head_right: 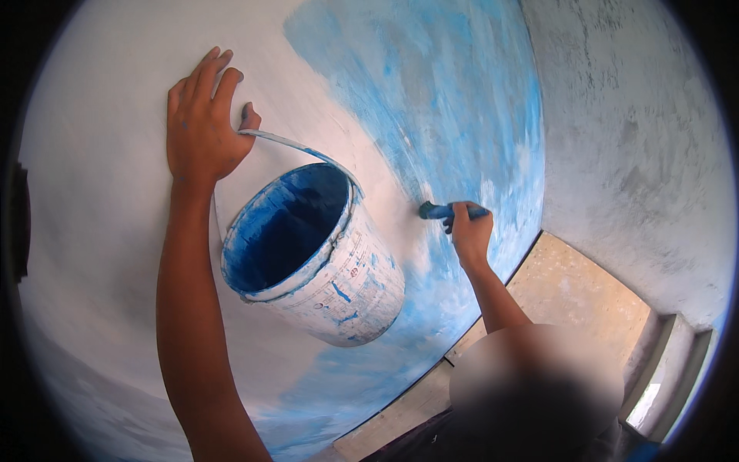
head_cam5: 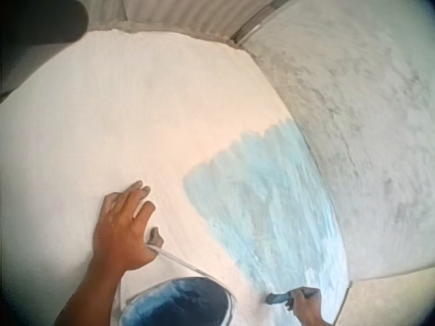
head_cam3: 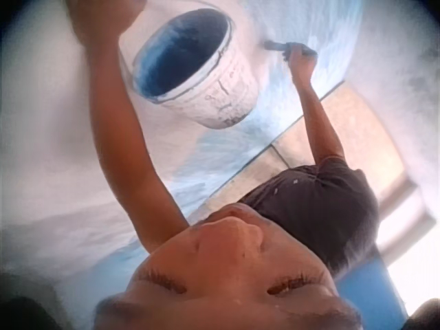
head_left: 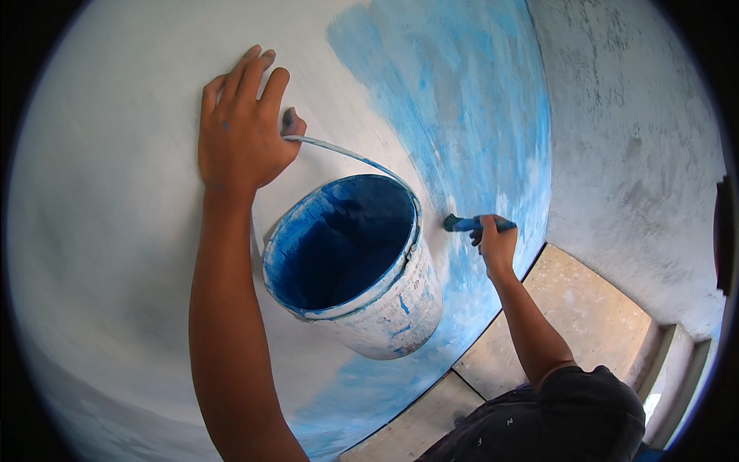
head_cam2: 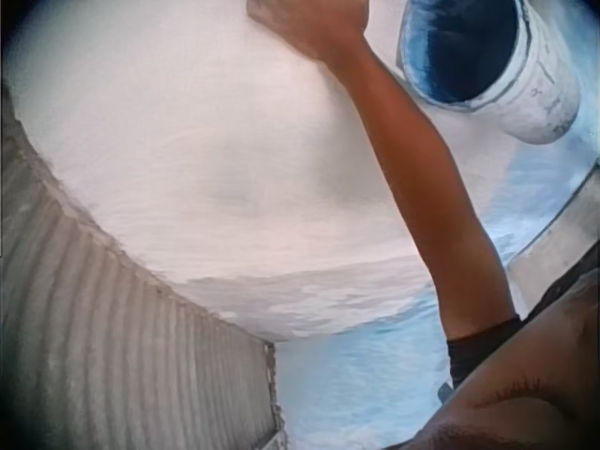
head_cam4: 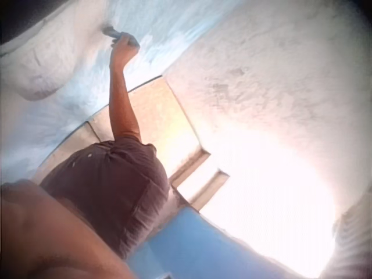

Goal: The person paints a concrete wall with blue paint using a brush, dipping the brush into a bucket held against the wall.

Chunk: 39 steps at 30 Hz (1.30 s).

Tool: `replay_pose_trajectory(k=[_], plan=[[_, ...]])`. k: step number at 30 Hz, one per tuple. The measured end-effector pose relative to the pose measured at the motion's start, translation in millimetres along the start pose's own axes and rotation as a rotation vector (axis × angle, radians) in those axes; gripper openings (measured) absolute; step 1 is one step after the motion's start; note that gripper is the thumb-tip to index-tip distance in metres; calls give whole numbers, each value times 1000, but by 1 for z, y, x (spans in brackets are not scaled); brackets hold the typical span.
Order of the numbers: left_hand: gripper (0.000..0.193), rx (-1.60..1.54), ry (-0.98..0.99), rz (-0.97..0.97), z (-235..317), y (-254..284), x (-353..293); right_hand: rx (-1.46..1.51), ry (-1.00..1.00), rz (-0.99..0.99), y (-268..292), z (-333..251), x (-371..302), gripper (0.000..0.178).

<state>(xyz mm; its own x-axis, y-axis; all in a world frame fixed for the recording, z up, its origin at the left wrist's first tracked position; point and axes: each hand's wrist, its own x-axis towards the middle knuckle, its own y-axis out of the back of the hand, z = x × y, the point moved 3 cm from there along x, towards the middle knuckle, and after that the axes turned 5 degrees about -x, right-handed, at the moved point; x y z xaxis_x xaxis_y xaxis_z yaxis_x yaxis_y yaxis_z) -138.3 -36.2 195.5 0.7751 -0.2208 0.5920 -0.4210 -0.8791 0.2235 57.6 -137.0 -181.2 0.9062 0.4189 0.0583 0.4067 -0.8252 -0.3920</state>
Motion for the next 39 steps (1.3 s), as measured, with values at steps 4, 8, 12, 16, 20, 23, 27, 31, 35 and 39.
replay_pose_trajectory(k=[4,8,12,16,20,23,27,31,35,39], plan=[[39,12,4,9,-5,-6,-9,115,176,-52,-52,-108,16,23],[38,-13,18,-2,-1,-4,-5,342,444,-122,-79,-177,22,28],[39,-8,8,-19,-3,3,4,283,350,-63,-64,-109,22,28],[39,-19,17,-45,-2,-2,-6,108,34,-14,3,43,-9,25],[38,-4,9,-7,-4,8,8,-63,-145,-82,36,51,-5,23],[38,-15,9,7,-3,-3,-1,56,94,-150,-8,-39,16,24],[38,-10,-2,-15,-6,-5,-10,244,330,-265,-58,-140,13,28],[38,-10,-18,-25,-4,-6,-4,273,295,-287,-57,-117,11,29],[39,-13,-12,-25,-4,-3,-2,177,80,-138,-2,35,-9,31],[40,-21,-11,-15,-4,-2,1,-8,-191,-76,75,150,-36,27]])
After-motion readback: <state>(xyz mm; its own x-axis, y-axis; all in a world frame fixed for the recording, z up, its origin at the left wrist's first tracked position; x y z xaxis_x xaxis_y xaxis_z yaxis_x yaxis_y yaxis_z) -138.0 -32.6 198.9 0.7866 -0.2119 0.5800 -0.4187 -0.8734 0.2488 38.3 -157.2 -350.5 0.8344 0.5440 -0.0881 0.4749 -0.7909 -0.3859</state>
